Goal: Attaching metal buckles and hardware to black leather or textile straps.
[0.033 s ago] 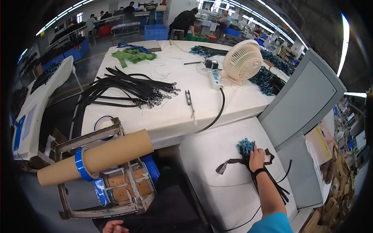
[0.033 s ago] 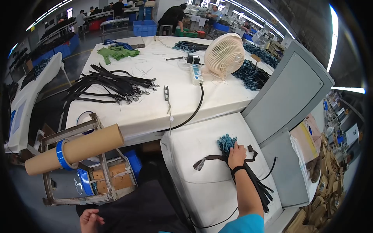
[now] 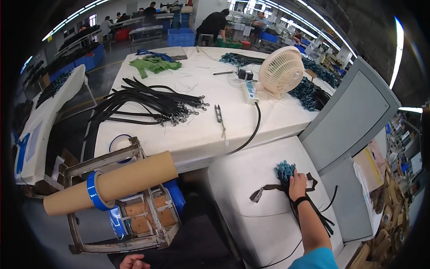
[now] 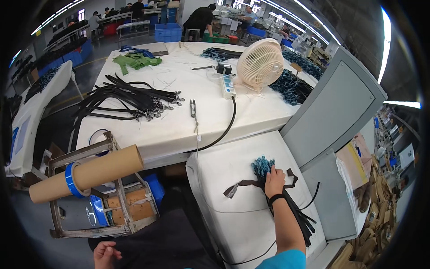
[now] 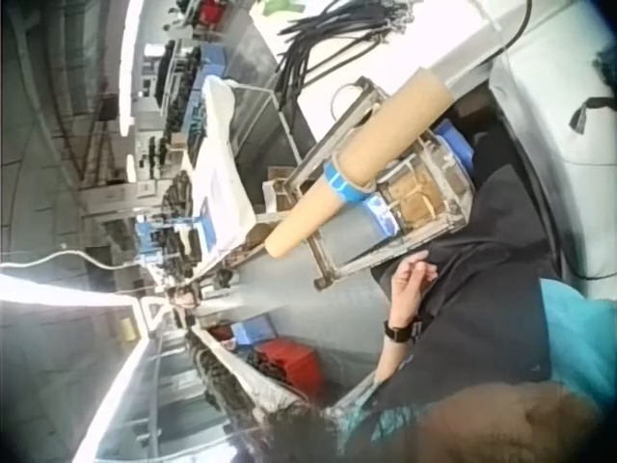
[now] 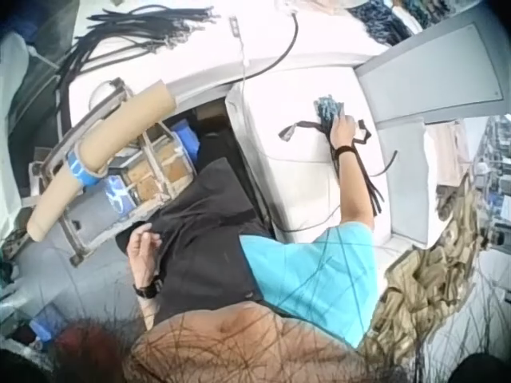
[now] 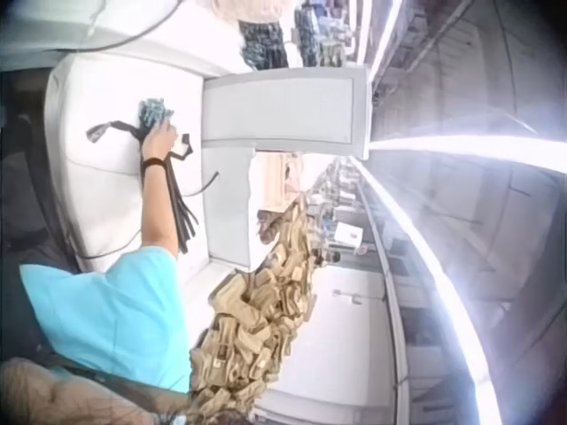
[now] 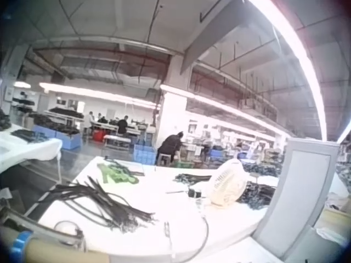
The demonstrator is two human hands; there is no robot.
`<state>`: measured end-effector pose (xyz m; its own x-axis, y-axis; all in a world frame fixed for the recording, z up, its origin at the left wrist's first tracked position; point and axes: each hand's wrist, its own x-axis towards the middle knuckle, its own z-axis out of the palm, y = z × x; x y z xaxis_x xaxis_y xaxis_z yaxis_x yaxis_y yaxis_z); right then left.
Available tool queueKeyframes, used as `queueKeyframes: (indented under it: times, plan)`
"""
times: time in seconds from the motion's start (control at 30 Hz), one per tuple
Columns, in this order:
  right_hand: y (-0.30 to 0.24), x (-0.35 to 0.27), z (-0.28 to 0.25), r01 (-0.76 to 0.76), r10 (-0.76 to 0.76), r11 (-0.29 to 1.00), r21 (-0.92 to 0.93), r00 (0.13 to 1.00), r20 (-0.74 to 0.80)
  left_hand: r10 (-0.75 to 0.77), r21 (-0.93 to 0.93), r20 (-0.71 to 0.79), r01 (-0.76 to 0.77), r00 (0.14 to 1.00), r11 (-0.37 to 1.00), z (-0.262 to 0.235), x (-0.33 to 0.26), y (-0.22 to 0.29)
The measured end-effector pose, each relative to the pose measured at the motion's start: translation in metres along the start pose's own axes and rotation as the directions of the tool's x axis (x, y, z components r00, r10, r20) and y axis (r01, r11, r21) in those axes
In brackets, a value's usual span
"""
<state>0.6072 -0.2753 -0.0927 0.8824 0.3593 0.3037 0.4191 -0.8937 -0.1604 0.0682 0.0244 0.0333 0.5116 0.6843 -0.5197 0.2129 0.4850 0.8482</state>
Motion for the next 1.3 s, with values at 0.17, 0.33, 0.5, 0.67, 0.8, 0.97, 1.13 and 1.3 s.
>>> queueKeyframes:
  times: [0.17, 0.33, 0.5, 0.67, 0.8, 0.97, 1.13, 1.3]
  plan:
    - [-0.022, -0.007, -0.039, 0.107, -0.069, 0.96, 0.258, 0.986, -0.152, -0.023, 0.085, 0.059, 0.018, 0.998, 0.996, 0.003, 0.022, -0.002]
    - [-0.127, 0.005, -0.083, -0.047, -0.132, 0.658, 0.751, 0.975, 0.178, 0.008, 0.082, 0.068, -0.013, 0.998, 0.997, 0.006, 0.036, 0.0]
    - [-0.264, 0.039, -0.087, 0.015, -0.499, 0.408, 0.913, 0.841, 0.209, -0.029, 0.07, 0.047, 0.025, 0.998, 0.997, 0.003, 0.031, 0.001]
    - [-0.373, 0.089, -0.059, 0.546, -0.743, 0.423, 0.724, 0.666, -0.068, -0.043, -0.038, -0.013, 0.042, 0.999, 0.998, -0.015, 0.026, -0.004]
    - [-0.444, 0.13, -0.025, 0.767, -0.819, 0.36, 0.531, 0.532, -0.214, 0.055, -0.035, -0.074, -0.058, 0.996, 0.998, -0.023, 0.015, -0.018]
    - [-0.482, 0.148, 0.002, 0.937, -0.936, 0.319, 0.142, 0.335, -0.11, 0.048, -0.099, -0.078, -0.056, 0.996, 0.993, -0.03, 0.017, -0.027]
    - [-0.491, 0.154, 0.014, 0.954, -0.954, 0.29, 0.081, 0.295, -0.06, 0.028, -0.121, -0.085, -0.038, 0.996, 0.992, -0.035, 0.018, -0.027]
    - [-0.493, 0.167, 0.017, 0.814, -0.896, 0.387, 0.433, 0.443, -0.031, 0.039, -0.078, -0.054, -0.043, 0.998, 0.996, -0.036, 0.021, -0.022]
